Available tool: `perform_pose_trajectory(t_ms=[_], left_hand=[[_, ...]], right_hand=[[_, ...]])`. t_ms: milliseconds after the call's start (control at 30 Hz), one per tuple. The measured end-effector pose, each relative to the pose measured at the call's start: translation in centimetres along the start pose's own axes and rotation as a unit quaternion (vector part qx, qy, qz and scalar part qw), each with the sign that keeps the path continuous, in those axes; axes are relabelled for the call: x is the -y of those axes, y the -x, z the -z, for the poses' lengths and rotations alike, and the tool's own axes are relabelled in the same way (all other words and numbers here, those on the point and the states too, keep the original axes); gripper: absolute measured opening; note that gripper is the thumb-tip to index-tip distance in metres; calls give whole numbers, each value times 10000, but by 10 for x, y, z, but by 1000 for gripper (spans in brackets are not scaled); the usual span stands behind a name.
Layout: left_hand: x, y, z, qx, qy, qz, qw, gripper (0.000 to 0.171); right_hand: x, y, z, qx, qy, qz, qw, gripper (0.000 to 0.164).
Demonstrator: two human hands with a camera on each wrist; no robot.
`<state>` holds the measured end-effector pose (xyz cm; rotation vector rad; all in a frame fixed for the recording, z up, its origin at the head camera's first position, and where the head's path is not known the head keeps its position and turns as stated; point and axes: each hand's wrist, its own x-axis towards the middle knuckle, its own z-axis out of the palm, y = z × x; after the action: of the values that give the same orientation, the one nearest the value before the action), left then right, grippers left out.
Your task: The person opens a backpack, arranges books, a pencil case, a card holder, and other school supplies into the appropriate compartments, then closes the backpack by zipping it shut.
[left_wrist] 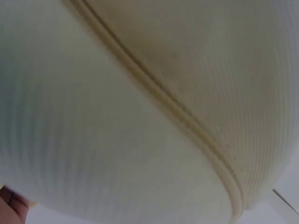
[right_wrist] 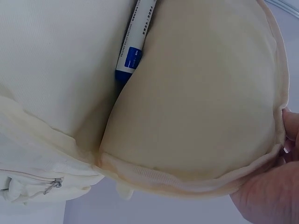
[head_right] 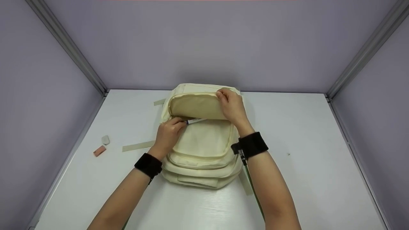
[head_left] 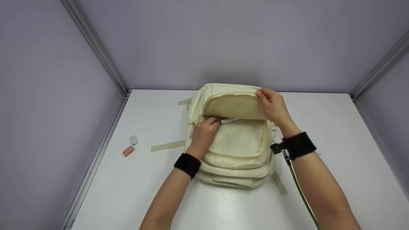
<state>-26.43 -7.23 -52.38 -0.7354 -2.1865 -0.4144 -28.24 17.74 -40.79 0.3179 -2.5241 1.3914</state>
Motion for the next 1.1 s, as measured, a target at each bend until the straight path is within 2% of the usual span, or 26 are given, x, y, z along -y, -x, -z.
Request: perform_pose_trajectory(t_ms=[167,300,400,467,533,600,700,800,900,1000,1100], left_hand=[[-1,3,6,234,-49,-11,9997,7],[3,6,15,-75,135,-17,9999,4],[15,10,26,-421,251,175,9986,5],[28,14,34,-526,184,457,9974,7],[44,18,43,-490,72,863,9950,10],[63,24,53,-311,-131,1314,9908,16],[93,37,67,140,-396,2014,9786,28],[123,57,80,589,-555,2673,9602,39],[149,84,90,1115,-633,3364,9329,47],[164,110,99,1667,-826,4097,8931,51],[168,130,105,2259,-1077,4654,8490,52]], right_hand=[[-1,0,1,21,53,-8,10000,31],[-2,0,2,28,99,-64,9999,34],[-3,0,1,41,103,-84,9999,35],[-3,0,1,54,96,-96,9999,35],[-2,0,1,58,101,-99,9999,34],[-1,0,0,62,110,-73,9999,34],[-1,-1,0,40,142,-22,9999,33],[-1,-1,-1,23,172,-2,9998,32],[-2,0,-2,27,173,-37,9998,32],[-3,1,-2,32,165,-85,9998,33],[-3,1,-2,15,143,-130,9998,33]])
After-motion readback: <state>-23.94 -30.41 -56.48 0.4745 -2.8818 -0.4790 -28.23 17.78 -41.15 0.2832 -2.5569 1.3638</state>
